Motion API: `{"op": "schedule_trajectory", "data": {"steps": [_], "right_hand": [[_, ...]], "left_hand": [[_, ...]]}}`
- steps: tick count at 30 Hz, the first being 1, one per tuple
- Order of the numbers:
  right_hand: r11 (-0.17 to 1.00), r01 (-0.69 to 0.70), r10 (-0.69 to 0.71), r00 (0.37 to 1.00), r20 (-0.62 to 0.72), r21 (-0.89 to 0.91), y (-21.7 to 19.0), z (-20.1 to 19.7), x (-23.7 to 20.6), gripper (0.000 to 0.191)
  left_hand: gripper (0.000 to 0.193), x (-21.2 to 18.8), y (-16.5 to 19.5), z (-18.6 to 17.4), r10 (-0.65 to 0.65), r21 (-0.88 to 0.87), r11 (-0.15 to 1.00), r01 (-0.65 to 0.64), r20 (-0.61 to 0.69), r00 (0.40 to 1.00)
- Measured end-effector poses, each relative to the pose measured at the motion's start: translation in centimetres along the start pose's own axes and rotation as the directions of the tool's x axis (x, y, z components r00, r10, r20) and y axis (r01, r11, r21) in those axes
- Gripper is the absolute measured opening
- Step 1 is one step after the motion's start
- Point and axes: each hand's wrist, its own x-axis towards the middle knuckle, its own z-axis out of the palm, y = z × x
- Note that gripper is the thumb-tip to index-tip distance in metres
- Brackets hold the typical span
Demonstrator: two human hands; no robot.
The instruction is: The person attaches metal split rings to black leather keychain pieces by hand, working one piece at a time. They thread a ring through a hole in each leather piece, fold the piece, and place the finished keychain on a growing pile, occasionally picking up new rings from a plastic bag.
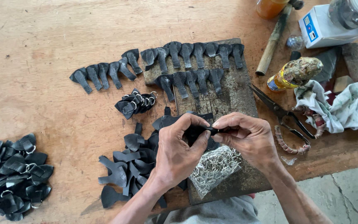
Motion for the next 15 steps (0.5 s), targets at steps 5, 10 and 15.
{"op": "schedule_trajectory", "data": {"steps": [5, 10, 15], "right_hand": [[1.000, -0.009, 0.009, 1.000, 0.020, -0.001, -0.2, 0.1, -0.1, 0.024], [0.977, -0.184, 0.180, 0.983, -0.049, -0.111, -1.1, -0.9, 0.0, 0.033], [0.962, -0.274, 0.274, 0.958, -0.085, 0.021, -1.3, -0.9, 0.2, 0.035]], "left_hand": [[0.012, 0.0, 0.0, 0.0, -0.022, -0.001, 1.000, 0.022, 0.017, 1.000], [0.013, 0.5, -0.4, -0.8, -0.094, 0.001, 0.996, 0.094, 0.083, 0.992], [0.029, 0.7, 0.0, -1.9, -0.016, -0.063, 0.998, 0.030, 0.218, 0.976]]}}
